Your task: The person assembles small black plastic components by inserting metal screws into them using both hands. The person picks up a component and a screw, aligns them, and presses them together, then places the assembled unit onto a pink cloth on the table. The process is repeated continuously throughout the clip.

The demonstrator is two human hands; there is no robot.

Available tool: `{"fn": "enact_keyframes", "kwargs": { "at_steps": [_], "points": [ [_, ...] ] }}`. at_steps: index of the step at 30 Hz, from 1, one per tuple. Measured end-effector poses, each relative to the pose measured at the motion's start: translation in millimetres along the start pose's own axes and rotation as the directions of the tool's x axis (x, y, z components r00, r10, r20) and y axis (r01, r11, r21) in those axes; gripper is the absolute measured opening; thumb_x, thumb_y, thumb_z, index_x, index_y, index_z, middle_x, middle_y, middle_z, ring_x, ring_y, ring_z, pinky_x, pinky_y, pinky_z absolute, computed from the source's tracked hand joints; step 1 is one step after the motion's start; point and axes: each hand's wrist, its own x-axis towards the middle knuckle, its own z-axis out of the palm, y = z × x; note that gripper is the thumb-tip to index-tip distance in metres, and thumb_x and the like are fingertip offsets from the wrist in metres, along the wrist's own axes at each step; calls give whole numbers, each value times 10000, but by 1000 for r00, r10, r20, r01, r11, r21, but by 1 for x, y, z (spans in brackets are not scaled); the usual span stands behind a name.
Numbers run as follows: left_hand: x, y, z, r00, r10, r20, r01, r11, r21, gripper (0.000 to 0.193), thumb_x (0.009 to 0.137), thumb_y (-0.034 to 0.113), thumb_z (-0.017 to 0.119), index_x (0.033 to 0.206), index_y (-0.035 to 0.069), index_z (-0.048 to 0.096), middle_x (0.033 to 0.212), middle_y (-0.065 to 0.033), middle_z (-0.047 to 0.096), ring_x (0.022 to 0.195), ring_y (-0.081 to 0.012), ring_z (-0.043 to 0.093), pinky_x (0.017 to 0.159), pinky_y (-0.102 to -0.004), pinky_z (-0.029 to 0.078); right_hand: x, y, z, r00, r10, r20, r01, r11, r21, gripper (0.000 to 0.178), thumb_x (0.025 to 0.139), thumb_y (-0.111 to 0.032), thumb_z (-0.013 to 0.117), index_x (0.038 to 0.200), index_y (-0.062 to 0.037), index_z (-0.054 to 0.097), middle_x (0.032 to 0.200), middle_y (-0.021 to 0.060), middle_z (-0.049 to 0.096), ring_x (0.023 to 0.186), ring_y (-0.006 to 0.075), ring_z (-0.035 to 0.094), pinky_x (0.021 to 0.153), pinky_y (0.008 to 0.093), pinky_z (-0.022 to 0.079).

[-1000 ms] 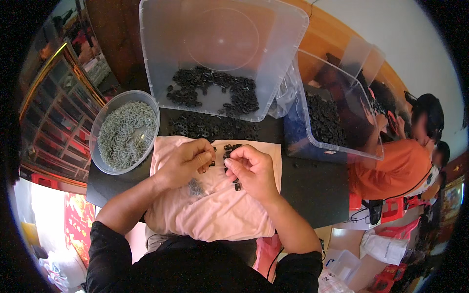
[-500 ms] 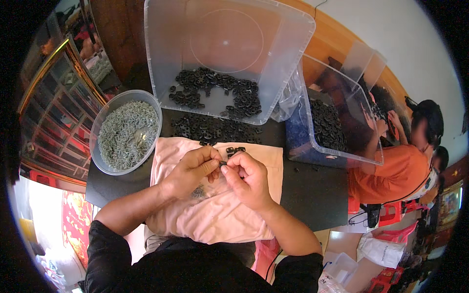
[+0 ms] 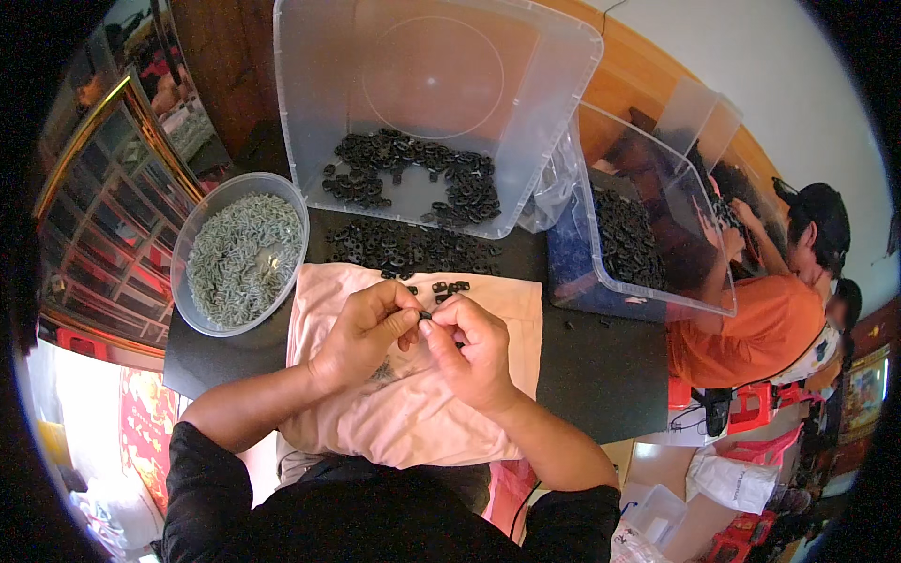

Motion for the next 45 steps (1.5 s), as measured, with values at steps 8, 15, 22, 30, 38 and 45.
{"fn": "enact_keyframes", "kwargs": {
  "at_steps": [8, 15, 22, 30, 38, 45],
  "points": [
    [2, -1, 0, 995, 101, -5, -100, 994, 43, 67, 916, 61, 510, 909, -2, 533, 729, -6, 537, 638, -53, 505, 582, -205, 440, 3, -6, 2, 996, 94, 6, -94, 981, 172, 99, 836, 28, 581, 781, 4, 503, 714, 23, 526, 563, 39, 481, 484, 177, 391],
    [21, 32, -31, 973, 197, -118, -179, 973, 143, 181, 927, 94, 502, 1079, 1, 532, 829, -14, 561, 744, -72, 521, 652, -236, 457, 16, -5, -25, 985, 166, -48, -140, 930, 339, 62, 832, 3, 600, 825, 5, 538, 686, 39, 572, 557, 87, 559, 524, 210, 470],
    [25, 27, -43, 927, 373, -35, -222, 623, 750, 34, 812, -12, 587, 840, -16, 607, 742, -67, 562, 658, -143, 546, 569, -264, 419, 25, -2, -36, 978, 189, -88, -126, 871, 475, 58, 825, -3, 594, 865, 19, 558, 697, 82, 607, 563, 128, 579, 543, 240, 496],
    [29, 17, -43, 897, 441, -37, -199, 476, 856, 56, 758, -21, 594, 813, -17, 603, 777, -143, 576, 677, -293, 586, 600, -348, 454, 27, -5, -42, 978, 188, -92, -119, 861, 494, 55, 829, 4, 587, 874, 20, 560, 689, 82, 599, 557, 129, 580, 535, 250, 503],
    [42, 6, -42, 910, 413, -32, -156, 413, 897, 147, 746, 15, 617, 890, -8, 638, 802, -152, 577, 692, -288, 588, 643, -339, 465, 29, 12, -43, 969, 245, -23, -206, 860, 467, 80, 831, -26, 608, 891, 15, 577, 704, 60, 591, 568, 108, 577, 499, 243, 508],
    [57, 9, -43, 975, 221, -2, -74, 331, 941, 180, 692, 91, 691, 858, 29, 660, 774, -132, 574, 704, -275, 581, 650, -356, 456, 29, 7, -42, 973, 230, -38, -182, 853, 489, 77, 828, -18, 606, 892, 15, 578, 713, 57, 592, 582, 100, 578, 496, 236, 513]
  ]
}}
